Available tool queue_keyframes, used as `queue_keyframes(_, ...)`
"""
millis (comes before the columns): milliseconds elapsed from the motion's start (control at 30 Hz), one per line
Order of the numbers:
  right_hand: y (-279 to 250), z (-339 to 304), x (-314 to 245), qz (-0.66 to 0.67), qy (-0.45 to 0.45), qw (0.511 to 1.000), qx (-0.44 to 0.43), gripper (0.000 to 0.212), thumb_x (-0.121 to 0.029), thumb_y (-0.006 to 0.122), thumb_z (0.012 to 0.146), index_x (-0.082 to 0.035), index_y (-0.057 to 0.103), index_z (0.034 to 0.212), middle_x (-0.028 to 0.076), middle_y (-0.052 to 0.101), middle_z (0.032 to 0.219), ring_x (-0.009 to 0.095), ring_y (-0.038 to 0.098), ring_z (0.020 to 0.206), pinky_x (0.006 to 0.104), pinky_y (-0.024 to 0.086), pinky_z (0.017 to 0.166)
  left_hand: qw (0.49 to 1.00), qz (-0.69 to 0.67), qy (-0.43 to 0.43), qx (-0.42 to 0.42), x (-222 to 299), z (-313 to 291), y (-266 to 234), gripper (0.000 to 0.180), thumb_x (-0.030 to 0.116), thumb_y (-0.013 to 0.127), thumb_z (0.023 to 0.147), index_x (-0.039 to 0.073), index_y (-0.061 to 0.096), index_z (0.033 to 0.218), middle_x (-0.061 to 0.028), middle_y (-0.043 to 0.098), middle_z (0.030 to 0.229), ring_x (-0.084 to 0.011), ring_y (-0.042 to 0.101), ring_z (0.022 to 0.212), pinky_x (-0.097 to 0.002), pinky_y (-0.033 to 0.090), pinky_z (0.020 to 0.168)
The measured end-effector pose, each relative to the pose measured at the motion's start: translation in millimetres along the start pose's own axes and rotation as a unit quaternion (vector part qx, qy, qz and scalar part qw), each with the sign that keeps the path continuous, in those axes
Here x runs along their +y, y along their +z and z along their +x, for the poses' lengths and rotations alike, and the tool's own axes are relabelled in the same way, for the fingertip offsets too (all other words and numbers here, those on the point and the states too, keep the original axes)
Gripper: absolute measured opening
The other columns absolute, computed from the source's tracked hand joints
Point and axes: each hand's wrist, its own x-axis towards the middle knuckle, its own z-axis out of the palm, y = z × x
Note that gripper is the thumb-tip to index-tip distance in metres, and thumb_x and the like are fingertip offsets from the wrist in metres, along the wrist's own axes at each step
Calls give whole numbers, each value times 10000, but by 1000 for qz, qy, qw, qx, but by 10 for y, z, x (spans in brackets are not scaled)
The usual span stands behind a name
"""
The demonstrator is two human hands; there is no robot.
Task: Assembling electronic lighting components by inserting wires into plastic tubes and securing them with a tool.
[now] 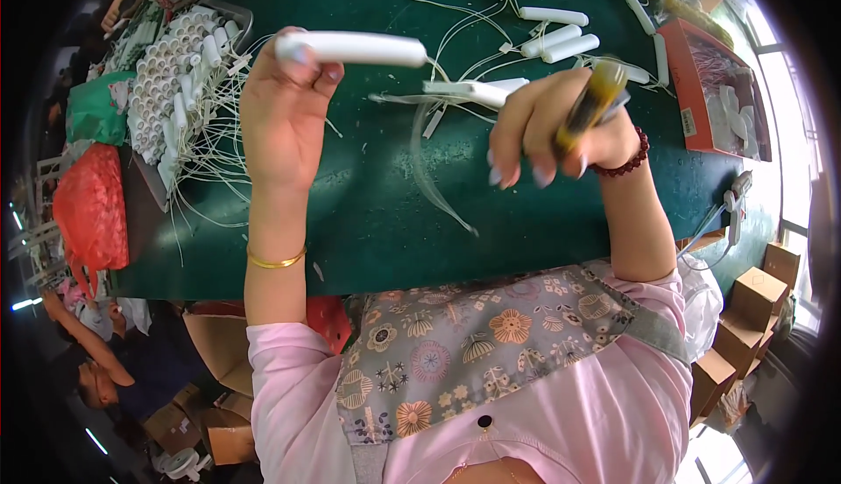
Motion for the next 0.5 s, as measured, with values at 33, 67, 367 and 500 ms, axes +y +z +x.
queue_keyframes(33,-3,6,-7,7,2,1000,29,437,-406,702,948,-15,678,756,200,725,906,289,708,816,404,576,772,999,-16,20,24,-57,13,9,269,10,670,935,-23,596,1192,-70,659,1051,-150,660,918,-306,578,853)
queue_keyframes(67,-89,-18,35,-6,-4,1000,11,364,-350,702,953,13,679,923,185,703,947,304,700,964,415,561,828,993,101,22,50,-139,-30,62,275,7,684,927,-13,606,1189,-68,663,1037,-136,658,907,-287,574,831)
queue_keyframes(367,22,-66,55,-69,62,981,172,497,-483,676,948,9,639,890,200,676,896,252,674,794,346,560,689,966,221,120,-59,-128,-103,322,313,69,717,944,27,576,1220,-152,639,1148,-259,656,1126,-394,595,932)
queue_keyframes(500,52,-56,43,-89,35,971,220,401,-356,664,982,44,646,998,153,673,883,227,672,798,318,549,684,989,-88,94,-70,-49,-186,361,373,397,423,1097,117,439,1343,-120,627,1119,-310,659,991,-461,540,902)
